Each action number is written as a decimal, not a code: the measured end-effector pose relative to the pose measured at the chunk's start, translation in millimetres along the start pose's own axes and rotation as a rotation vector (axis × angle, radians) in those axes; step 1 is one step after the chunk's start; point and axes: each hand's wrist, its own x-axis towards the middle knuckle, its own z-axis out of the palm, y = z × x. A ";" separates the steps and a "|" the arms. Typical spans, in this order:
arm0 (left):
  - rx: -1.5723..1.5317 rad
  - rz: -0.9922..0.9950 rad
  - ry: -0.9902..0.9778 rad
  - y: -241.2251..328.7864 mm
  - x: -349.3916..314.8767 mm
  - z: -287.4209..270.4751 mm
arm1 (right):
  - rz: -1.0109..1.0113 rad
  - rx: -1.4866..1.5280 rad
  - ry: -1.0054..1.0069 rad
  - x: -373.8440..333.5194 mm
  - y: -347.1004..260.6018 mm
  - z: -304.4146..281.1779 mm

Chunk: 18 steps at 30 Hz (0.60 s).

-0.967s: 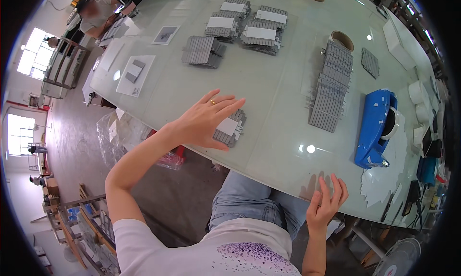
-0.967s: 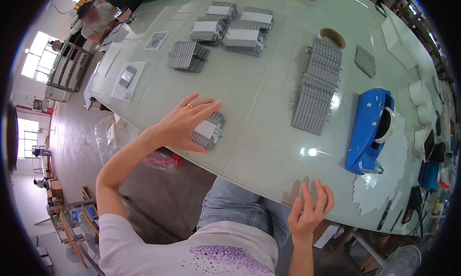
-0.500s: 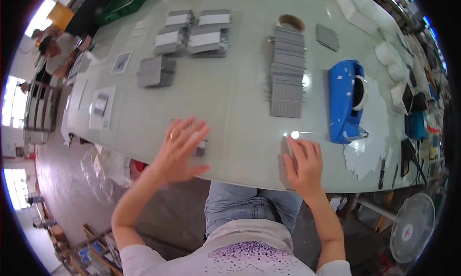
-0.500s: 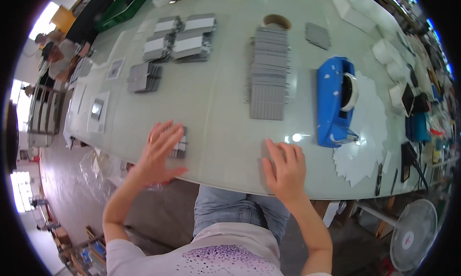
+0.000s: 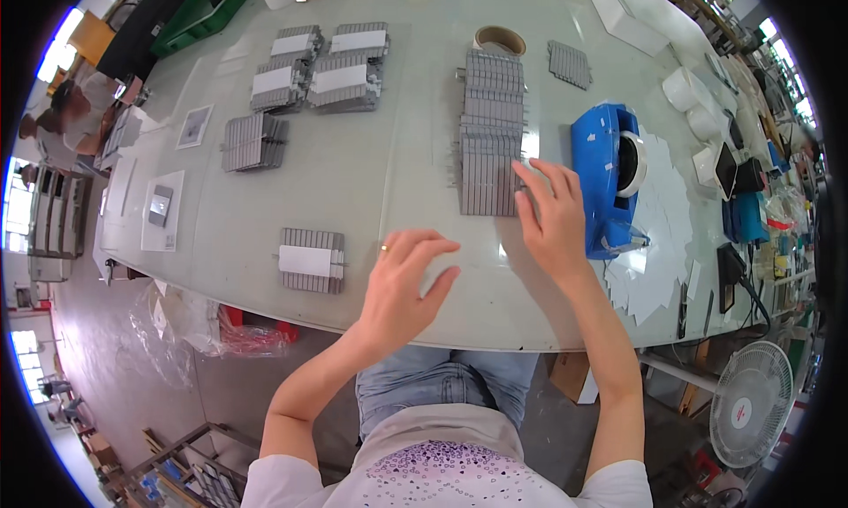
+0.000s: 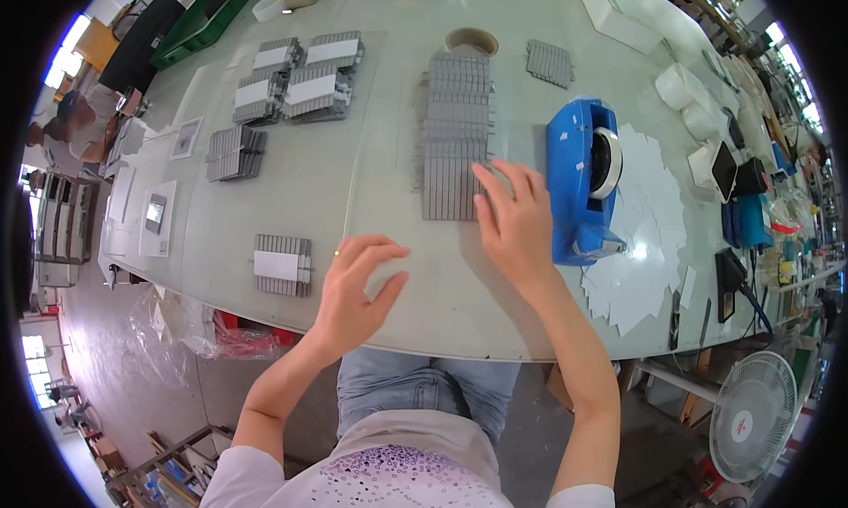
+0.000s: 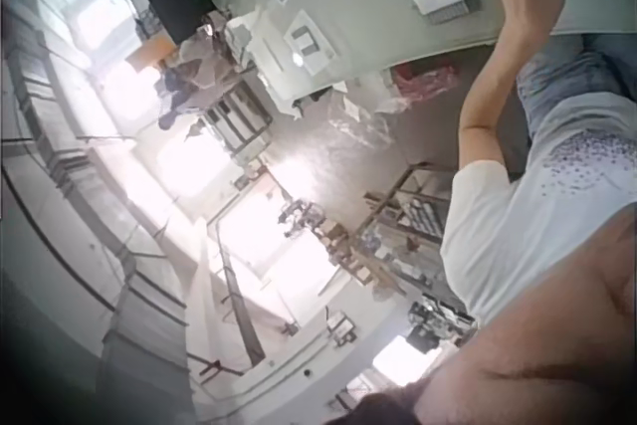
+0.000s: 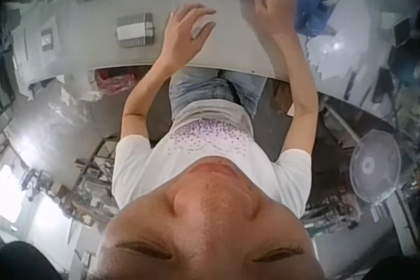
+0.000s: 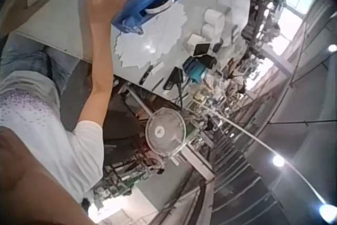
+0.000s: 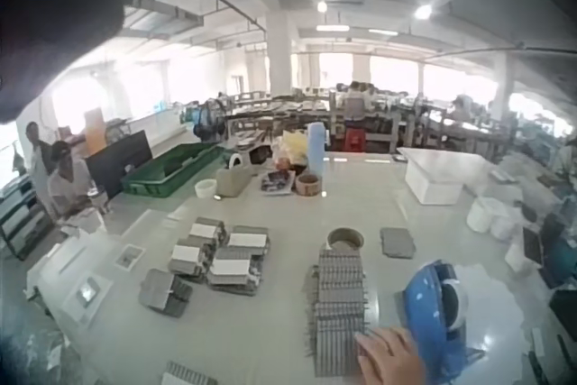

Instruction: Applying white paper labels to grey plastic slotted components using a tape dispenser.

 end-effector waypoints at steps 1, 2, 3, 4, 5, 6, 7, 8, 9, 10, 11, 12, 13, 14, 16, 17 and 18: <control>-0.024 0.031 -0.051 4.9 -0.2 1.0 | -0.066 -0.075 -0.009 5.5 -0.4 3.7; -0.048 0.063 -0.103 9.0 -1.6 2.5 | -0.070 -0.070 -0.003 11.1 -0.9 6.8; -0.041 0.066 -0.100 11.6 -6.0 4.9 | -0.103 -0.120 -0.043 16.4 -1.3 9.6; -0.053 0.086 -0.134 12.8 -14.8 6.9 | -0.138 -0.163 -0.085 21.6 -2.0 14.4; -0.073 0.108 -0.170 13.6 -23.1 9.7 | -0.140 -0.160 -0.082 24.8 -0.5 15.9; -0.070 0.109 -0.170 12.1 -30.3 11.4 | -0.158 -0.173 -0.116 27.8 1.1 17.6; -0.032 0.121 -0.156 10.3 -38.7 13.7 | -0.173 -0.184 -0.156 28.1 2.6 18.4; 0.006 0.132 -0.143 7.9 -45.5 15.9 | -0.171 -0.182 -0.160 28.9 3.7 18.1; 0.005 0.128 -0.147 5.2 -50.7 18.0 | -0.185 -0.181 -0.172 29.7 4.5 16.9; 0.044 0.145 -0.114 1.9 -53.6 19.3 | -0.202 -0.179 -0.181 31.3 5.0 16.7; 0.082 0.163 -0.080 -1.0 -55.8 20.6 | -0.202 -0.177 -0.181 30.9 5.9 16.9; 0.084 0.162 -0.081 -3.5 -57.4 22.6 | -0.206 -0.173 -0.193 29.9 7.1 16.7; 0.096 0.166 -0.056 -6.2 -58.2 24.9 | -0.208 -0.171 -0.204 29.0 8.0 16.6; 0.108 0.170 -0.031 -7.4 -58.5 26.4 | -0.206 -0.171 -0.202 28.7 8.4 16.4; 0.111 0.180 -0.021 -6.9 -57.9 28.6 | -0.209 -0.177 -0.220 28.5 8.7 15.1; 0.115 0.187 -0.008 -6.8 -57.9 29.3 | -0.209 -0.178 -0.218 28.1 7.5 14.4; 0.115 0.189 -0.007 -7.1 -59.1 29.2 | -0.209 -0.164 -0.224 27.1 5.4 13.6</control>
